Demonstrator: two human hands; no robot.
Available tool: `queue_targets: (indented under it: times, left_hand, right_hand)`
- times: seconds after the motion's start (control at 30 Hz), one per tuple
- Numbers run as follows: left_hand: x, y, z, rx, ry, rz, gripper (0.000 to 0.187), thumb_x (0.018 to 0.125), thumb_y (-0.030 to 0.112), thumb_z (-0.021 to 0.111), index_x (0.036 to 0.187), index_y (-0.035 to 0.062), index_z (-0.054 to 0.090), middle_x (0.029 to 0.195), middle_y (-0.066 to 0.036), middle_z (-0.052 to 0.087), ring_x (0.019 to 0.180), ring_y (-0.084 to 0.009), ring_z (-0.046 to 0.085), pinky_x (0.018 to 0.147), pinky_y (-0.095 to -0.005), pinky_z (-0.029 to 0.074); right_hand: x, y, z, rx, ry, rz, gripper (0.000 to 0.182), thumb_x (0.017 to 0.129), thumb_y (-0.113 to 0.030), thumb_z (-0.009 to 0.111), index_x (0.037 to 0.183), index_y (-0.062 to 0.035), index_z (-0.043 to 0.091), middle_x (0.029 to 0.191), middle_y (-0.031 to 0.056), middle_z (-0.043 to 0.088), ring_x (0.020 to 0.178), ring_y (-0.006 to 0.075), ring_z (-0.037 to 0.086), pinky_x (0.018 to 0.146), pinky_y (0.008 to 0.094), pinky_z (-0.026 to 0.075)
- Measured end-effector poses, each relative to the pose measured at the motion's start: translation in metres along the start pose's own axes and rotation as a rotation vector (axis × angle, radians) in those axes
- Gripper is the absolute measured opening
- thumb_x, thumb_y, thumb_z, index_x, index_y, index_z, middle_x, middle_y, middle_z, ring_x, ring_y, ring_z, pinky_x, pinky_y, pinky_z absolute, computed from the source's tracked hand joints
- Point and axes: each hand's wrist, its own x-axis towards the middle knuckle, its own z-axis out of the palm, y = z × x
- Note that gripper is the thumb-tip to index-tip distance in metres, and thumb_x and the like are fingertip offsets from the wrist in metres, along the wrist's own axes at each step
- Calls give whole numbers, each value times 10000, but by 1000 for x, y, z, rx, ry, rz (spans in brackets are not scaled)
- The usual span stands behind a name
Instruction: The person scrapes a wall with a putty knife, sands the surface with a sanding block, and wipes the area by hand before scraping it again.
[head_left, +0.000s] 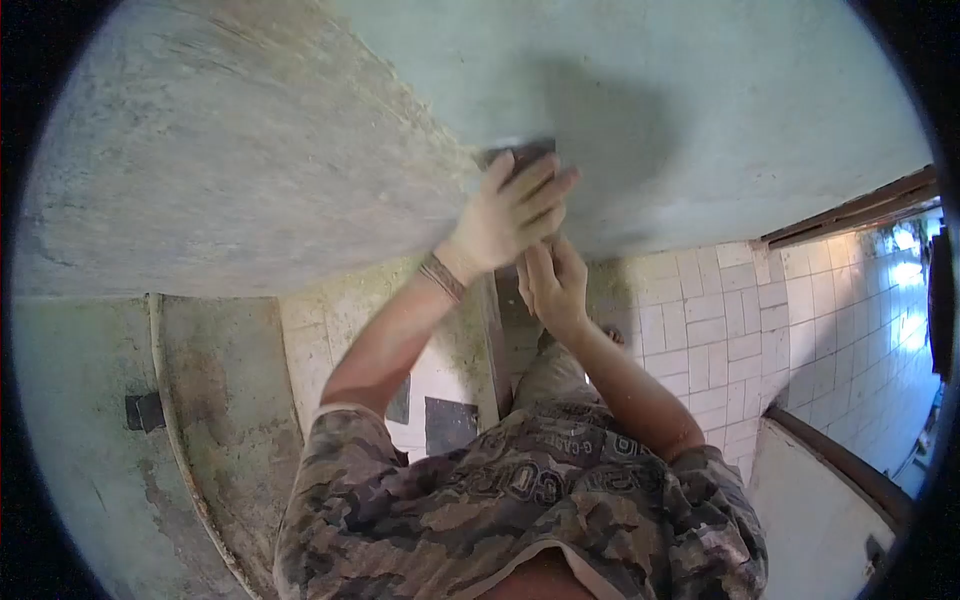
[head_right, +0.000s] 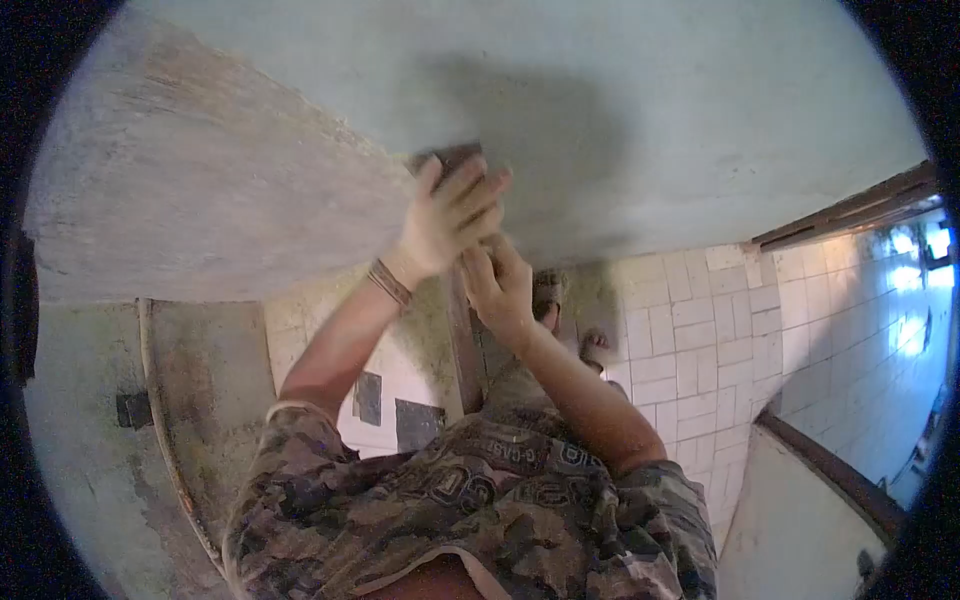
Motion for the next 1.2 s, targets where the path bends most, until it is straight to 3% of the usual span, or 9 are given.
queue_targets:
  times: [0.1, 0.17, 0.3, 0.43, 0.63, 0.77, 0.83, 0.9, 1.2]
  left_hand:
    - [14, -12, -23, 21, 109, 13, 187, 764, 228, 613, 914, 118, 621, 1412, -68, 529, 1305, -273, 478, 1027, -529, 340]
    - [7, -5, -14, -11, -104, 15, 182, 786, 250, 602, 950, 171, 607, 1410, -52, 542, 1306, -288, 484, 1068, -556, 270]
    - [2, 1, 7, 4, 11, 2, 198, 778, 244, 613, 958, 162, 609, 1401, -60, 549, 1296, -295, 491, 1060, -555, 276]
    - [14, -7, -12, 4, 88, 30, 201, 770, 218, 619, 938, 111, 591, 1400, -73, 534, 1305, -272, 478, 1002, -519, 376]
    - [2, 6, 4, 3, -68, 20, 205, 795, 247, 593, 975, 152, 607, 1379, -70, 565, 1278, -313, 500, 1072, -572, 254]
    - [12, -3, -10, -5, 65, 20, 213, 805, 325, 564, 921, 153, 611, 1366, -87, 570, 1256, -337, 504, 1094, -575, 226]
    - [7, 8, -3, -12, -81, 1, 234, 835, 352, 528, 913, 150, 618, 1349, -87, 588, 1251, -338, 513, 1105, -569, 211]
    - [6, 8, 3, 10, -42, 6, 240, 842, 355, 518, 915, 149, 618, 1354, -87, 584, 1257, -339, 510, 1111, -567, 203]
    - [8, 12, 6, 7, -23, 12, 196, 834, 316, 541, 912, 157, 626, 1311, -78, 610, 1258, -349, 508, 1124, -557, 181]
  right_hand:
    - [4, -16, 9, 31, -38, -31, 261, 1054, -219, 427, 1169, -4, 519, 582, -16, 459, 389, 48, 371, 349, 213, 292]
    - [-5, -11, 2, 79, -45, 23, 260, 1054, -221, 426, 1169, -6, 520, 593, -16, 462, 395, 47, 375, 350, 212, 293]
    - [-4, 1, -5, 30, -10, -15, 259, 1056, -228, 427, 1170, -16, 523, 620, -20, 469, 410, 43, 383, 353, 210, 290]
    - [2, -9, 1, 107, -33, 13, 278, 1057, -232, 427, 1206, -19, 525, 619, -22, 469, 406, 39, 376, 354, 205, 288]
    - [-12, -4, -6, 141, 21, 90, 263, 1054, -208, 442, 1212, -18, 530, 597, -29, 469, 411, 33, 375, 363, 204, 296]
    - [-7, -4, -7, 111, -20, 59, 250, 1048, -197, 459, 1205, -20, 538, 593, -41, 462, 424, 28, 384, 374, 200, 301]
    - [-10, 1, -11, 105, -19, 48, 247, 1045, -197, 466, 1203, -21, 541, 596, -46, 459, 429, 26, 387, 378, 197, 303]
    - [-14, 1, -16, 146, 43, 120, 212, 1020, -203, 525, 1015, -8, 608, 629, -46, 513, 545, 28, 449, 485, 210, 365]
    - [-12, 5, -20, 67, 25, 76, 205, 1039, -196, 477, 1113, -25, 561, 591, -58, 448, 444, 23, 396, 389, 205, 306]
